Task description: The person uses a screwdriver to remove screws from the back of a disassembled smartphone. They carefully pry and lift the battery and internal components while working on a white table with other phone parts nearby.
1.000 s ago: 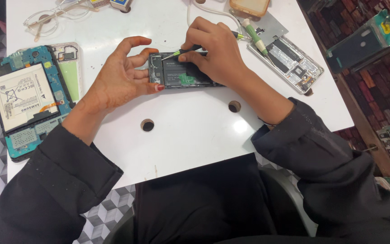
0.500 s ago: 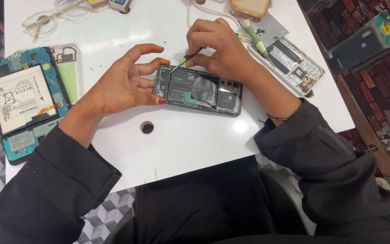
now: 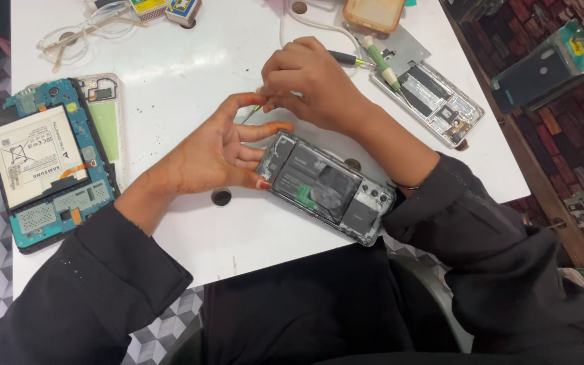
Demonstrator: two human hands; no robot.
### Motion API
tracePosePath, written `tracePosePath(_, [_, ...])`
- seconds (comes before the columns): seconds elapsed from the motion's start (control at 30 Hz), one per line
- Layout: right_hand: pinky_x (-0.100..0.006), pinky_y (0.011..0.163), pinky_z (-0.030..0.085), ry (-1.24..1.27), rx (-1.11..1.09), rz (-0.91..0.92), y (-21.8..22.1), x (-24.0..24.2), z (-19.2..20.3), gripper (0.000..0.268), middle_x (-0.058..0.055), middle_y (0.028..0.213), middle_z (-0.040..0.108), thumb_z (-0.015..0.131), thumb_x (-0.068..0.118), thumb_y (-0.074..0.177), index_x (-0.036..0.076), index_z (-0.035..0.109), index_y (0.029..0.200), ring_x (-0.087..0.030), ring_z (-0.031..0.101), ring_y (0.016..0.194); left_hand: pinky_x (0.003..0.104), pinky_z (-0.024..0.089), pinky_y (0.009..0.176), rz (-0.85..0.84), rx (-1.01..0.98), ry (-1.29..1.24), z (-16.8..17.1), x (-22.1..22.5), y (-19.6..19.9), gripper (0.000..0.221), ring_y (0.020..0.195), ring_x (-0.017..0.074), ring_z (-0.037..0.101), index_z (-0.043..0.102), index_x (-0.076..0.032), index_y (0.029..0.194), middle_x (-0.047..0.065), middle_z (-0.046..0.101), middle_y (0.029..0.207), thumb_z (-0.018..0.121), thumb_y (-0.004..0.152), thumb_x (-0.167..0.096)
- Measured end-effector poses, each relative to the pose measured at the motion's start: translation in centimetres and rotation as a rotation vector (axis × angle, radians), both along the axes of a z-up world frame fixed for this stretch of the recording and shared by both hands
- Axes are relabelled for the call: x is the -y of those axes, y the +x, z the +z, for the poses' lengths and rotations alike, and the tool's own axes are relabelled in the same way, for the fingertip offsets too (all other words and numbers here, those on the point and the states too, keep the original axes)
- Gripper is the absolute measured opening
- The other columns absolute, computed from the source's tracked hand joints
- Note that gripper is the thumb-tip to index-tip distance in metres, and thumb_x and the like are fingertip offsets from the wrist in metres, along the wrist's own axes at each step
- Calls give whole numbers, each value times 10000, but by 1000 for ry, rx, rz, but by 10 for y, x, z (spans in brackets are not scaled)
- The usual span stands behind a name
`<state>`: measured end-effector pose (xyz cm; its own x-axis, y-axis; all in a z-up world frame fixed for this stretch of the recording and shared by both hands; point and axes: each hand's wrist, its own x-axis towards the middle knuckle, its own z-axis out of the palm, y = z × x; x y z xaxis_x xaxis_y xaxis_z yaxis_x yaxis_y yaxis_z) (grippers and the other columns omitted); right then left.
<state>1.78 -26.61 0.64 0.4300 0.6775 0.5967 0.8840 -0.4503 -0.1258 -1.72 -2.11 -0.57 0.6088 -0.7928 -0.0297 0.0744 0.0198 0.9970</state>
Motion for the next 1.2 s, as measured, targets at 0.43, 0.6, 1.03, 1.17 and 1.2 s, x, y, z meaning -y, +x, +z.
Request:
tracePosePath(0.43, [-356,676,511,169,-226,-323,-2,1,12,179,-58,883,714,782,274,967,97,759,958,-223,688,761,319,618,846,257,245,185,15,-6,-1,879,1011,206,705,500,-26,1408,108,533,1381,888,622,36])
tracePosePath(0.6, [-370,671,524,166,-301,-336,1,10,12,229,-88,877,720,767,306,962,77,761,961,-255,688,760,283,618,775,390,430,348,17,-4,-6,754,903,157,749,652,12,1237,89,540,1331,974,576,-157])
tracePosePath(1.03, [-401,858,508,-140,-536,-86,-9,5,26,839,-76,1094,667,936,567,537,77,695,1173,-287,636,1039,338,593,696,363,753,544,18,-7,-5,776,731,215,647,703,-10,1116,65,666,1072,970,531,-444])
tracePosePath(1.17, [-416,909,489,-174,-564,-42,-11,6,33,907,-81,1139,655,956,552,503,91,652,1223,-297,613,1077,358,583,744,321,783,590,21,-8,-6,796,813,229,644,662,-18,1136,77,616,1070,960,552,-468])
tracePosePath(1.2, [-419,926,484,-181,-563,-29,-11,7,34,918,-82,1149,652,961,547,502,97,642,1236,-299,607,1085,360,582,758,318,784,600,22,-8,-6,802,841,234,652,652,-20,1139,77,607,1086,958,553,-472])
